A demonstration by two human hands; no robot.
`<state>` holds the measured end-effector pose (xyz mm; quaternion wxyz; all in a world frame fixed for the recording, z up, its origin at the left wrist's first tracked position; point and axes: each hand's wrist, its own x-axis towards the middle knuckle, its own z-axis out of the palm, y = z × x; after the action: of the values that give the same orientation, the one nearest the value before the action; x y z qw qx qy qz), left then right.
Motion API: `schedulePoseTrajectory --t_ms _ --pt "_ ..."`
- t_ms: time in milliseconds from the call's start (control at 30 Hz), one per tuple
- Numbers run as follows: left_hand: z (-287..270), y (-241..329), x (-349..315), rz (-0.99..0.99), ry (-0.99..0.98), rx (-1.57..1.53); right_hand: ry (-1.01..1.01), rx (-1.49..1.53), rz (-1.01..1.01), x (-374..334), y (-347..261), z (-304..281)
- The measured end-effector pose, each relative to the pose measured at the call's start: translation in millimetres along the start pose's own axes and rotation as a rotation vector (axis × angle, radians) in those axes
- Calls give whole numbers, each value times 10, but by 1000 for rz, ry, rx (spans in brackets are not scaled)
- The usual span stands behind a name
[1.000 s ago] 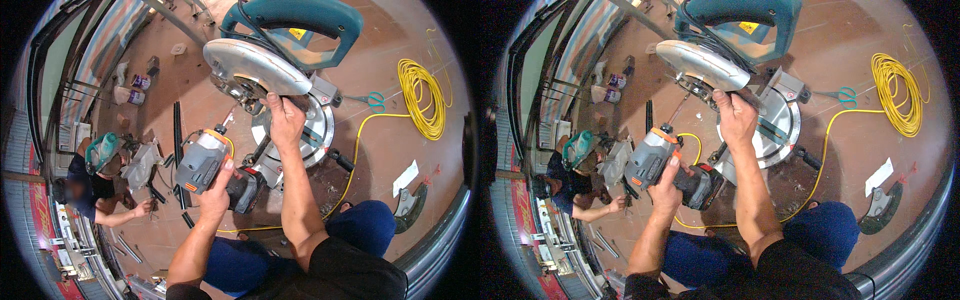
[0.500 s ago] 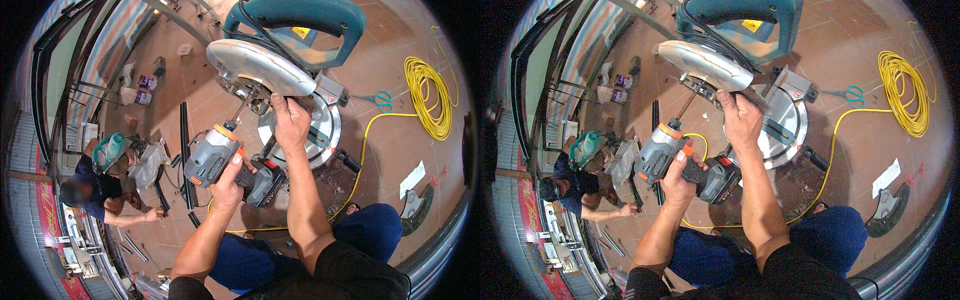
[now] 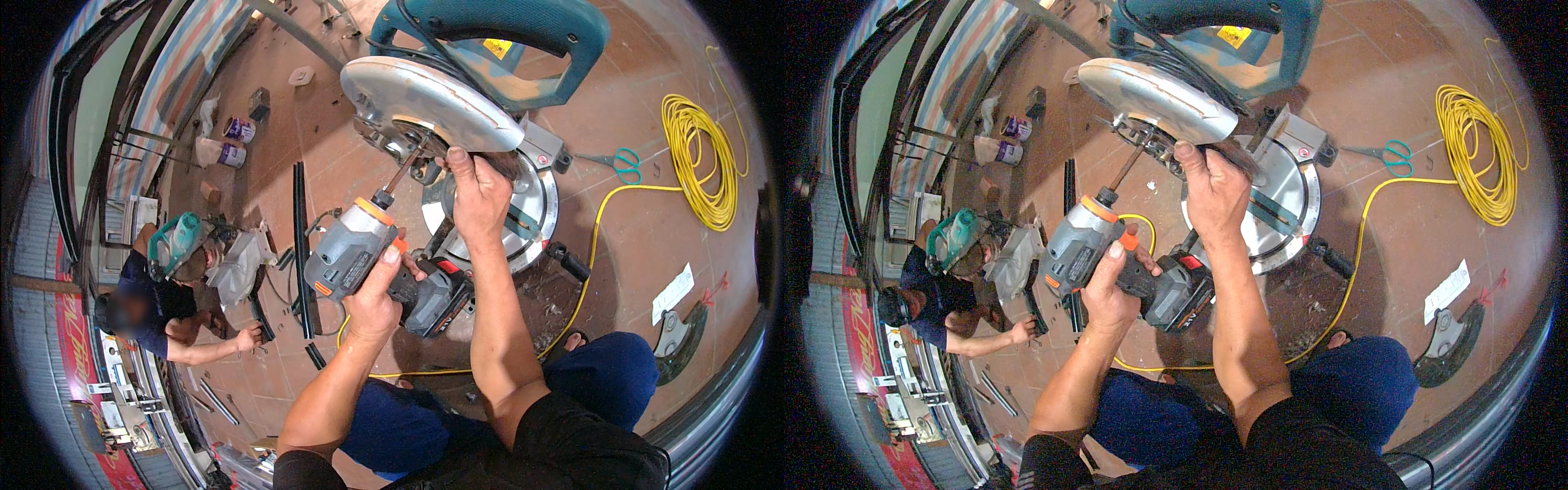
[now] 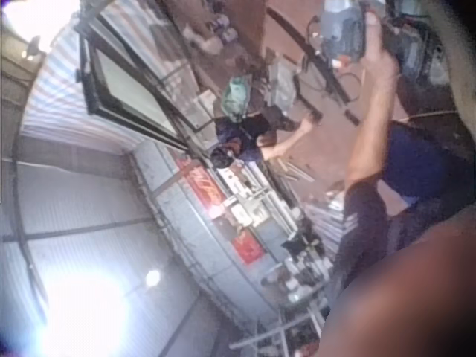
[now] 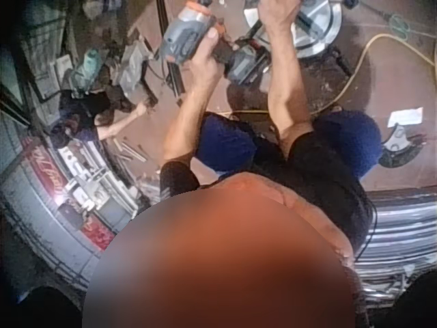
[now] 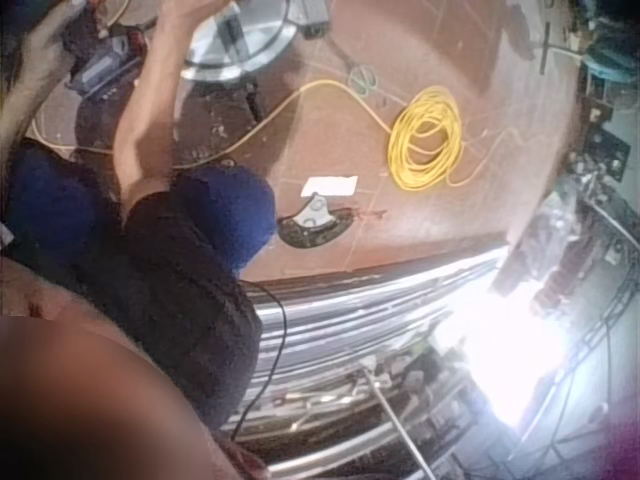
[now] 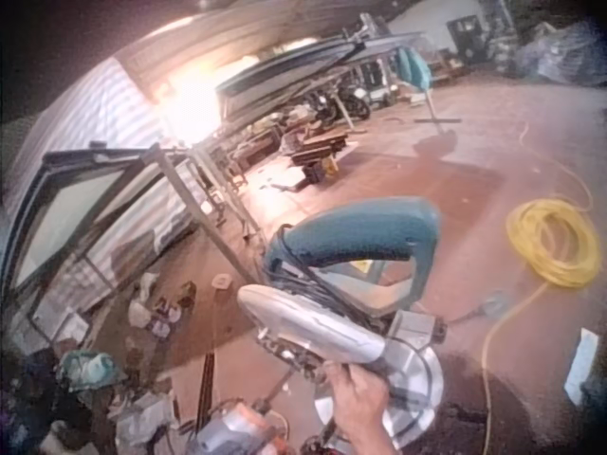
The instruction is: The person sits on the floor and repairs a miter saw. They remove a blade guard, use a screwdriver and a cordless drill to adjust internal components, and reattach the guard.
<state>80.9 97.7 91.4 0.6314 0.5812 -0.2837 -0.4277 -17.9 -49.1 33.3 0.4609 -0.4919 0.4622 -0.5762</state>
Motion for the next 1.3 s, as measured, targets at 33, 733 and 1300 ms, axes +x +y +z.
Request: schedulePoseTrajectory --t_ms 33,733,1300 --pt "-5 -5 4 -17 -5 -27 -3 -1 2 0 4 2" --pt "-118 -102 14 26 -20 -24 40 -61 -90 25 68 4" --pt "-38 -59 29 -24 -23 -39 -8 -9 6 5 32 8"
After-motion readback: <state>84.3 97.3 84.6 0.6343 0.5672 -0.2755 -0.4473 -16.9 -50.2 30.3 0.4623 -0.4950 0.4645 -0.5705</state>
